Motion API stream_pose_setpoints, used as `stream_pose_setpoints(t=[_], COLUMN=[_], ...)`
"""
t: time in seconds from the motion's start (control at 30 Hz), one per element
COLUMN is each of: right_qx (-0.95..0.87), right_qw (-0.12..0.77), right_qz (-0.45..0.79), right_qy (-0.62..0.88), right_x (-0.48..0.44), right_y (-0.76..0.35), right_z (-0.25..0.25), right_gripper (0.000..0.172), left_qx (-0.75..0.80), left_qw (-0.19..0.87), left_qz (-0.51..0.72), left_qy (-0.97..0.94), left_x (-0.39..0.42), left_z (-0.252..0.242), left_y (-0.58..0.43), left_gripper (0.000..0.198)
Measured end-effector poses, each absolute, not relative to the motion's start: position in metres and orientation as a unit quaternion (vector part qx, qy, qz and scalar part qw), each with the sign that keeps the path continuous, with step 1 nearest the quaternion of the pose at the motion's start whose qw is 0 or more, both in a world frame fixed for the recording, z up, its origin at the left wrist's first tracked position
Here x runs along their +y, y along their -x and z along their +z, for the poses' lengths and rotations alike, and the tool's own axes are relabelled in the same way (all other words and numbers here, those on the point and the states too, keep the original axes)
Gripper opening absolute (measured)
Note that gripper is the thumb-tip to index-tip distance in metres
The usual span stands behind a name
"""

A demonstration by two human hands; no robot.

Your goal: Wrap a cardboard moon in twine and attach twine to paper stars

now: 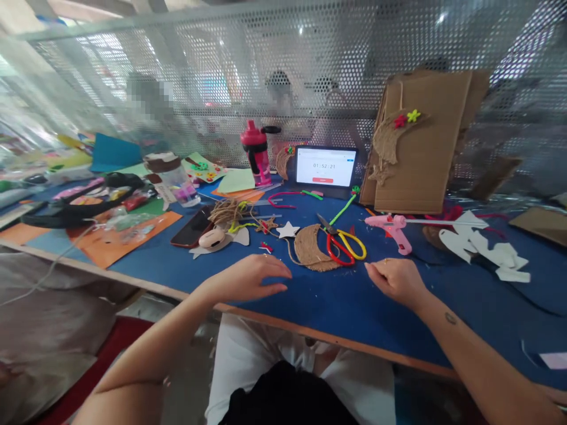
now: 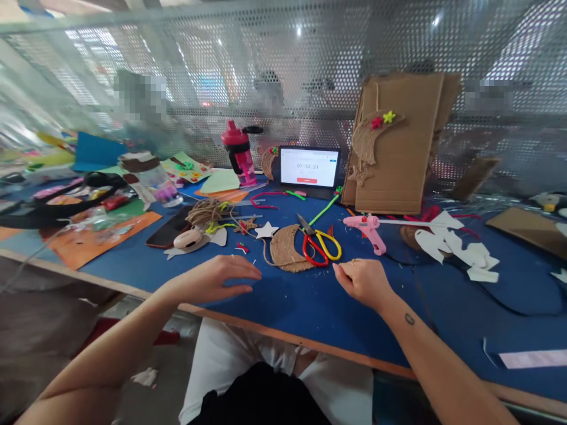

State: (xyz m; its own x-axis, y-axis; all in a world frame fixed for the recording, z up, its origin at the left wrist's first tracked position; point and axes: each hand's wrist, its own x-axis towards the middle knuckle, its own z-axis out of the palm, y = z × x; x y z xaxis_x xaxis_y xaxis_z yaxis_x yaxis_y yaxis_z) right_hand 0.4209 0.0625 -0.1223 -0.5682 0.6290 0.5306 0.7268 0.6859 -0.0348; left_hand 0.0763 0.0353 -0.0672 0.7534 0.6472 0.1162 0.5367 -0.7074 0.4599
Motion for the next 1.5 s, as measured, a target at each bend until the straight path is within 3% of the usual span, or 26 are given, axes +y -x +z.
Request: stream_pose_setpoints(t=[0.13, 0.33, 0.5, 0.7, 0.83, 0.9, 1.0, 1.17, 1.5], right_qx=[-0.875, -0.874, -0.873, -0.882, -0.884, -0.882, -0.881, -0.884, -0.884], right_qw=[0.269, 0.258, 0.249, 0.225, 0.218, 0.215, 0.21, 0.195, 0.171], right_qz=[0.031, 0.079, 0.093, 0.113, 0.117, 0.116, 0.12, 0.123, 0.13], right_qy=[0.401, 0.404, 0.41, 0.399, 0.397, 0.402, 0.407, 0.407, 0.415], right_x=[0.062, 0.066, 0.069, 0.074, 0.075, 0.076, 0.077, 0.077, 0.077], right_y=[-0.426, -0.427, -0.427, -0.423, -0.425, -0.426, -0.427, -0.428, -0.428], right_z=[-0.119, -0.118, -0.12, -0.122, -0.122, -0.122, -0.122, -0.118, -0.114], right_gripper=[0.053, 0.051, 0.05, 0.049, 0.048, 0.047, 0.044, 0.035, 0.031], left_qx=[0.296, 0.281, 0.317, 0.373, 0.413, 0.445, 0.484, 0.473, 0.462], left_qw=[0.227, 0.195, 0.306, 0.184, 0.078, 0.069, 0.085, 0.074, 0.074], left_qz=[0.138, 0.221, 0.284, 0.349, 0.443, 0.475, 0.503, 0.518, 0.521], left_qy=[-0.918, -0.913, -0.852, -0.84, -0.792, -0.756, -0.711, -0.709, -0.714], left_x=[0.062, 0.123, 0.185, 0.269, 0.311, 0.327, 0.348, 0.371, 0.387], left_z=[-0.059, -0.065, -0.073, -0.052, -0.027, -0.019, -0.014, -0.013, -0.006], left_y=[-0.102, -0.129, -0.162, -0.246, -0.315, -0.343, -0.37, -0.379, -0.359], left_gripper=[0.035, 0.04, 0.04, 0.048, 0.083, 0.103, 0.114, 0.117, 0.1])
